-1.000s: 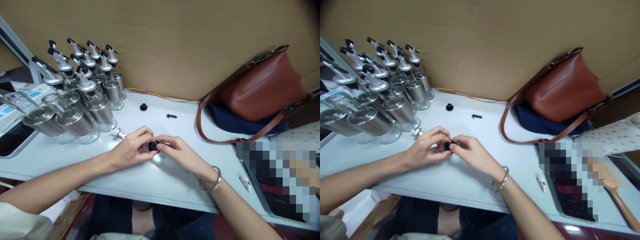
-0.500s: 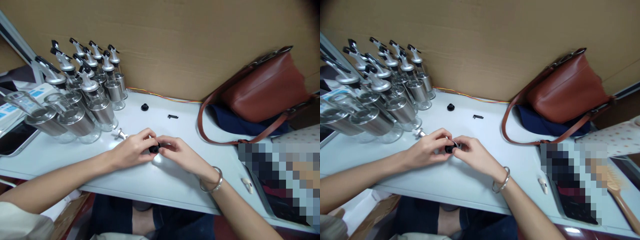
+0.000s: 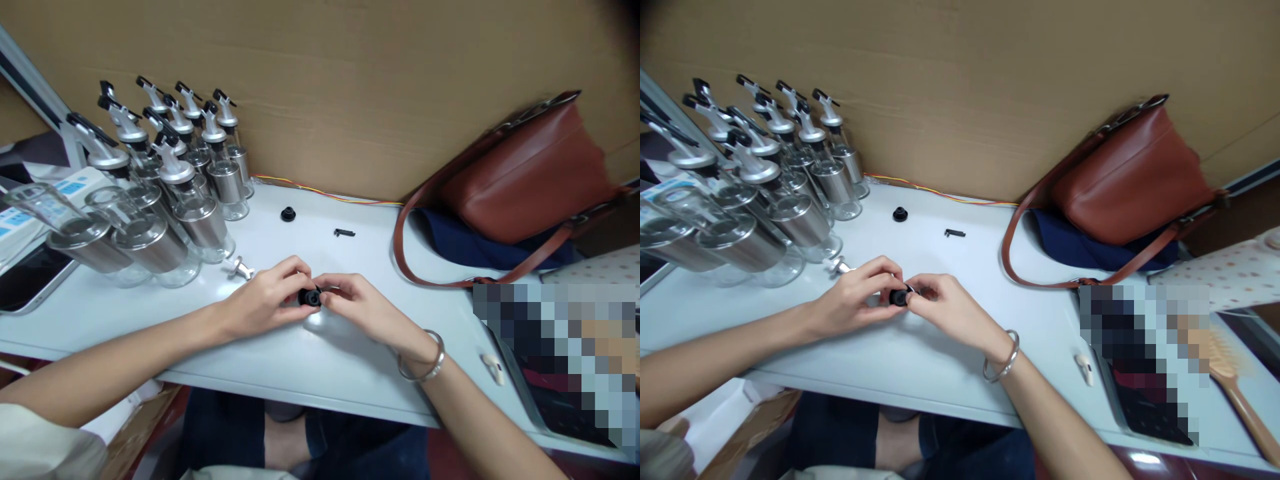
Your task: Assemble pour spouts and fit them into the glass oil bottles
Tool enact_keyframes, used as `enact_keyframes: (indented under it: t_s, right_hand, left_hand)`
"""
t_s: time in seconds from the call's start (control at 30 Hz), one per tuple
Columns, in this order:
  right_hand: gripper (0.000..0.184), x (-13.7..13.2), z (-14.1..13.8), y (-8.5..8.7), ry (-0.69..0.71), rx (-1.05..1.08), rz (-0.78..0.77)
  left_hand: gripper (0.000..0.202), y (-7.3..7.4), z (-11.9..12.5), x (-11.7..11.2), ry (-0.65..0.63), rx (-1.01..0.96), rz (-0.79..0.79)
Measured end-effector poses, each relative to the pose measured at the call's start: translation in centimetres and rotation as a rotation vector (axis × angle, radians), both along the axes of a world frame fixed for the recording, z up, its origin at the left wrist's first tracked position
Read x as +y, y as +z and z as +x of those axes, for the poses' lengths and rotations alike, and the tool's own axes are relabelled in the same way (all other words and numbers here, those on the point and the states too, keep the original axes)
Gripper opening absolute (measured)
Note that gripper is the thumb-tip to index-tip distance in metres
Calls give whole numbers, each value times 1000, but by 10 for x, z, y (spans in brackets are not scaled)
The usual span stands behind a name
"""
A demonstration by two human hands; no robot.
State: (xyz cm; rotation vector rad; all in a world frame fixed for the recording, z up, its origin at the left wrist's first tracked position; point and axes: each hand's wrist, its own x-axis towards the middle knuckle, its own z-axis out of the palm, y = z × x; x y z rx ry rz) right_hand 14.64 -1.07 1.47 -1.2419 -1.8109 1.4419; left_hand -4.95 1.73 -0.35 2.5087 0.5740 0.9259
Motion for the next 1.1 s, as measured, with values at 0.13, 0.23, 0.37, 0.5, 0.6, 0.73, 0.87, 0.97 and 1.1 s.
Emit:
enact_keyframes:
  t_s: [0.13,0.23,0.37,0.5,0.6,0.73,0.87,0.97,1.1]
  right_hand:
    - [23,0,1,1,13,44,-49]
    - [23,0,1,2,10,62,-67]
    - [23,0,-1,3,1,67,-49]
    - [23,-1,-4,5,-16,95,17]
    - [22,1,-6,5,-21,154,37]
    - [19,3,-4,1,-118,138,109]
    - [23,4,-3,-4,-210,66,145]
    - [25,3,-3,-4,-203,44,177]
    - [29,2,-2,-2,-242,-17,301]
  left_hand:
    - [12,-1,-1,0,-21,-3,14]
    - [14,-1,-1,0,-28,-7,29]
    - [14,0,-2,1,-15,-6,53]
    - [16,-1,-2,3,16,18,10]
    - [22,-1,-1,5,7,34,-114]
    - [21,4,1,3,-14,0,-273]
    - [15,7,2,0,50,-84,-389]
    - [15,5,3,-1,59,-148,-467]
    - [18,1,5,1,55,-259,-524]
